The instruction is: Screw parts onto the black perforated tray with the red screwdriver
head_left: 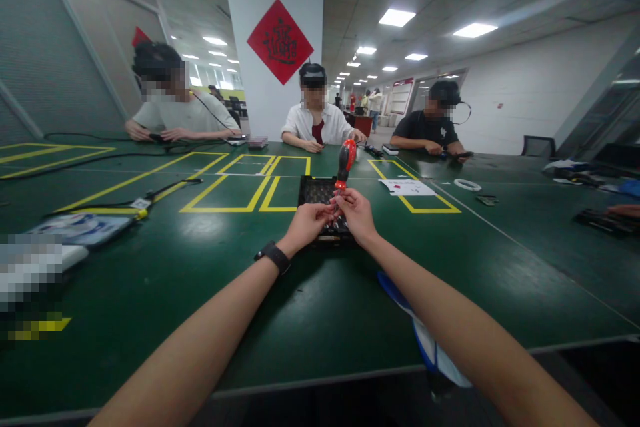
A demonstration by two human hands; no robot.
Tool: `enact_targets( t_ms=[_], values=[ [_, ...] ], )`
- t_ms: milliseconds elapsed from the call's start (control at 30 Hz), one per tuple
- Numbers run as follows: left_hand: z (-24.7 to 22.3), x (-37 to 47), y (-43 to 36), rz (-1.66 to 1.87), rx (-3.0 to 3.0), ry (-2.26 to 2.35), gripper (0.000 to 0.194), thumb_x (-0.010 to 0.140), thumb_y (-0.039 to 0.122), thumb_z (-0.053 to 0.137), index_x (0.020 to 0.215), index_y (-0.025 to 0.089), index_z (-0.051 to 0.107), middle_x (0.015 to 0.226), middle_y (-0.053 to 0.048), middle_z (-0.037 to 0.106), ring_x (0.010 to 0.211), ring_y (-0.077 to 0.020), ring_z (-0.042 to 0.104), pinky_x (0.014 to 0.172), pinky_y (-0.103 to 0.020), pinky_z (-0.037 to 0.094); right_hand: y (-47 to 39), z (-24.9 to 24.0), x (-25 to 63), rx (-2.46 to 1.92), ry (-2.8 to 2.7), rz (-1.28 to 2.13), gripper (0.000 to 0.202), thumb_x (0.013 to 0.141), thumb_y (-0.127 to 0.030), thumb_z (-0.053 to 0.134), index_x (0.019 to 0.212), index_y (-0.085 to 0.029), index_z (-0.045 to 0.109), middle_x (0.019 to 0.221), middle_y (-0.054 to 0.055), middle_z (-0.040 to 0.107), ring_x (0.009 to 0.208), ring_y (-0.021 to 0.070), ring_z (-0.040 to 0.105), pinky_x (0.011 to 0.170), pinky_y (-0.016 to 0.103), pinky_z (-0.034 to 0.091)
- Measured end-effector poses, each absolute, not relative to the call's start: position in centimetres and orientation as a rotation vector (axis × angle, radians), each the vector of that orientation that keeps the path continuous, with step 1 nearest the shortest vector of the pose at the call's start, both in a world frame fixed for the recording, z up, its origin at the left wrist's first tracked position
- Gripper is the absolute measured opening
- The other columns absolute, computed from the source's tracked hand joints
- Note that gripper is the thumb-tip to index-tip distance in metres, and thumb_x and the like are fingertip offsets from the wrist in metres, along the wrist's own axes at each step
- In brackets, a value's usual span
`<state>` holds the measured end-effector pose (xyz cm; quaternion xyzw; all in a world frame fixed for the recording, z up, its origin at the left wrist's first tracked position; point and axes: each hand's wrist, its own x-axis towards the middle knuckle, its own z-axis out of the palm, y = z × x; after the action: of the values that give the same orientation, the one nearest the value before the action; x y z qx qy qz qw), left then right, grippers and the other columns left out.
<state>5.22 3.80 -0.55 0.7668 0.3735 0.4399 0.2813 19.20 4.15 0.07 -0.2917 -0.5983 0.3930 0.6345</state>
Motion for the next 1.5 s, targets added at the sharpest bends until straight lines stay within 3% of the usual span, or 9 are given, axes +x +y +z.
enact_targets(
  t_ms=[267,433,600,933,1133,1300,1500],
  values=[
    [-0.28,5.08,3.57,1.212,2.005,1.064,0.035,0.067,0.041,0.061,0.085,0.011,0.068,0.068,-0.004,0.067,0.062,-0.0136,0.058,0.056,-0.021,0.041,3.96,0.31,19.11,-0.668,-1.351,0.865,0.03,0.069,-0.04,0.061,0.085,-0.018,0.05,0.073,-0.001,0.058,0.058,0.0094,0.06,0.046,0.018,0.047],
    [-0.13,5.02,3.39,1.214,1.974,1.035,0.029,0.063,0.038,0.065,0.075,0.011,0.065,0.06,-0.002,0.064,0.053,-0.0103,0.054,0.051,-0.019,0.039,3.47,0.59,18.91,-0.651,-1.359,0.877,0.028,0.069,-0.038,0.061,0.083,-0.018,0.047,0.069,-0.002,0.058,0.054,0.009,0.058,0.043,0.018,0.044],
    [-0.06,5.07,3.36,1.177,1.955,0.977,0.027,0.06,0.032,0.069,0.075,0.011,0.064,0.063,-0.002,0.064,0.054,-0.01,0.055,0.053,-0.019,0.04,3.37,0.53,18.93,-0.629,-1.369,0.915,0.028,0.069,-0.036,0.062,0.085,-0.019,0.046,0.071,-0.002,0.06,0.057,0.01,0.059,0.047,0.02,0.047],
    [-0.17,4.96,3.55,1.141,1.987,0.93,0.027,0.07,0.032,0.059,0.085,0.011,0.067,0.08,-0.005,0.069,0.069,-0.0161,0.062,0.065,-0.024,0.046,3.61,0.49,19.31,-0.667,-1.448,0.917,0.028,0.076,-0.039,0.053,0.092,-0.016,0.058,0.078,0.003,0.063,0.061,0.0087,0.057,0.053,0.02,0.044],
    [-0.31,5.04,3.7,1.161,1.945,0.963,0.026,0.067,0.032,0.062,0.082,0.01,0.067,0.079,-0.007,0.069,0.071,-0.0174,0.063,0.066,-0.025,0.047,3.99,0.22,19.11,-0.682,-1.408,0.897,0.025,0.071,-0.035,0.059,0.087,-0.016,0.056,0.077,0.002,0.062,0.063,0.0096,0.059,0.053,0.02,0.044],
    [-0.41,5.07,3.67,1.2,1.974,1.007,0.03,0.061,0.036,0.067,0.078,0.012,0.065,0.068,-0.004,0.067,0.06,-0.0142,0.06,0.056,-0.022,0.044,3.64,0.46,18.96,-0.657,-1.386,0.869,0.025,0.068,-0.036,0.063,0.082,-0.017,0.052,0.074,-0.001,0.059,0.055,0.0075,0.056,0.05,0.02,0.044],
    [-0.4,5.09,3.61,1.189,1.957,0.894,0.027,0.068,0.034,0.062,0.082,0.011,0.065,0.073,-0.005,0.068,0.064,-0.0143,0.061,0.061,-0.024,0.046,3.25,0.76,19.07,-0.682,-1.405,0.854,0.029,0.071,-0.04,0.059,0.087,-0.017,0.054,0.07,0.0,0.06,0.053,0.0072,0.054,0.049,0.019,0.044]
  ],
)
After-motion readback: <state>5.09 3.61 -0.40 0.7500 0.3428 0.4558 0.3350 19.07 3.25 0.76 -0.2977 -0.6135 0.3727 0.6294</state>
